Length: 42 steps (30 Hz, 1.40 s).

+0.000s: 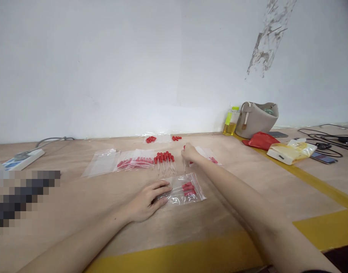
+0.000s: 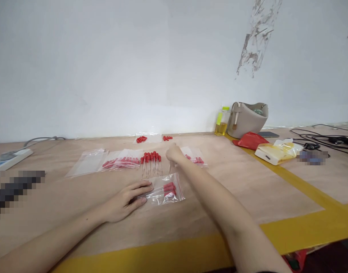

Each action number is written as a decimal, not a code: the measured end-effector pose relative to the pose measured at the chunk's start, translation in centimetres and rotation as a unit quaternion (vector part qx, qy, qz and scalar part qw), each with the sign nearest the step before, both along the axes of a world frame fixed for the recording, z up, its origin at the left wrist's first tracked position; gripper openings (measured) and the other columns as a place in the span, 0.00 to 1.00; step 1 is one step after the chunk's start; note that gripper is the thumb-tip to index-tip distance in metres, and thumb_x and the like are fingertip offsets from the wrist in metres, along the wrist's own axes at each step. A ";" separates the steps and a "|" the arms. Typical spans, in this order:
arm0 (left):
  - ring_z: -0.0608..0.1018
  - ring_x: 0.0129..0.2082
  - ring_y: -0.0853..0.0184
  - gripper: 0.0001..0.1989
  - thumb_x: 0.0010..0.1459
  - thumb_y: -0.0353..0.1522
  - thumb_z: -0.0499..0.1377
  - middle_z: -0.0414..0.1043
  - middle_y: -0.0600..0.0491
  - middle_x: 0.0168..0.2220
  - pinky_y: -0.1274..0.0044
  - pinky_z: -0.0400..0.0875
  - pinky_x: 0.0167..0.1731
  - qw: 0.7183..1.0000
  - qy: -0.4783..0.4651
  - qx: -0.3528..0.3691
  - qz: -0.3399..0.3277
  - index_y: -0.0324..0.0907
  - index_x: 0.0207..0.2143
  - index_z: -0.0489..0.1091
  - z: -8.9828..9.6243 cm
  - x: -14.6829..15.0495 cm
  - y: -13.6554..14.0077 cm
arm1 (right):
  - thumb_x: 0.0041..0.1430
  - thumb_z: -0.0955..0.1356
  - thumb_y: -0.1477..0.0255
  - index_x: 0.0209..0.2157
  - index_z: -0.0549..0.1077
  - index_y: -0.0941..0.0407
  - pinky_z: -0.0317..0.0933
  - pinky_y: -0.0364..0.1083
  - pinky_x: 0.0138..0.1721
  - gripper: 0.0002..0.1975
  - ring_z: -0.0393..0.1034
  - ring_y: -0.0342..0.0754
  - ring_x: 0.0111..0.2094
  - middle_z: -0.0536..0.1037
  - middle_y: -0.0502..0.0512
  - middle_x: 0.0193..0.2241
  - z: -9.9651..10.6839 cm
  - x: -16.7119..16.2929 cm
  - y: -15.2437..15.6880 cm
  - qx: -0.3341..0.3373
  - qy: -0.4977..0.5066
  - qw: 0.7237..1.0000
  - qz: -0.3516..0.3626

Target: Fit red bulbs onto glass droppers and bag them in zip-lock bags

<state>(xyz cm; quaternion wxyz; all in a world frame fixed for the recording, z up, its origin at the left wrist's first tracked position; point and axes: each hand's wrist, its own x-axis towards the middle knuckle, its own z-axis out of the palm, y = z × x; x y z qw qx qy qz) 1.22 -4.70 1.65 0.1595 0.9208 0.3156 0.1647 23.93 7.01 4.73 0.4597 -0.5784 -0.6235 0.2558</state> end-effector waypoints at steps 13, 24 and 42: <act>0.60 0.55 0.63 0.18 0.60 0.37 0.47 0.56 0.52 0.55 0.68 0.56 0.54 1.000 0.009 0.001 0.003 0.48 0.53 0.59 0.0 -0.1 -0.1 | 0.47 0.62 0.70 0.41 0.55 0.54 0.62 0.40 0.18 0.18 0.62 0.40 0.19 0.62 0.44 0.23 -5.4 5.8 -7.0 0.043 0.216 0.974 -0.059; 0.59 0.55 0.63 0.19 0.60 0.37 0.47 0.55 0.52 0.56 0.67 0.56 0.54 1.000 0.007 -0.002 0.002 0.49 0.53 0.58 -0.2 -0.2 0.1 | 0.44 0.64 0.68 0.37 0.55 0.52 0.61 0.41 0.17 0.17 0.61 0.39 0.17 0.63 0.42 0.21 -4.7 7.3 -7.8 0.060 0.286 0.951 -0.098; 0.62 0.52 0.61 0.21 0.59 0.38 0.48 0.58 0.49 0.54 0.66 0.58 0.51 1.000 -0.016 -0.007 0.025 0.45 0.54 0.54 0.2 0.1 -0.4 | 0.46 0.66 0.72 0.31 0.58 0.53 0.67 0.45 0.28 0.11 0.68 0.41 0.22 0.68 0.45 0.22 -5.7 4.4 -9.3 -0.069 0.375 0.925 -0.009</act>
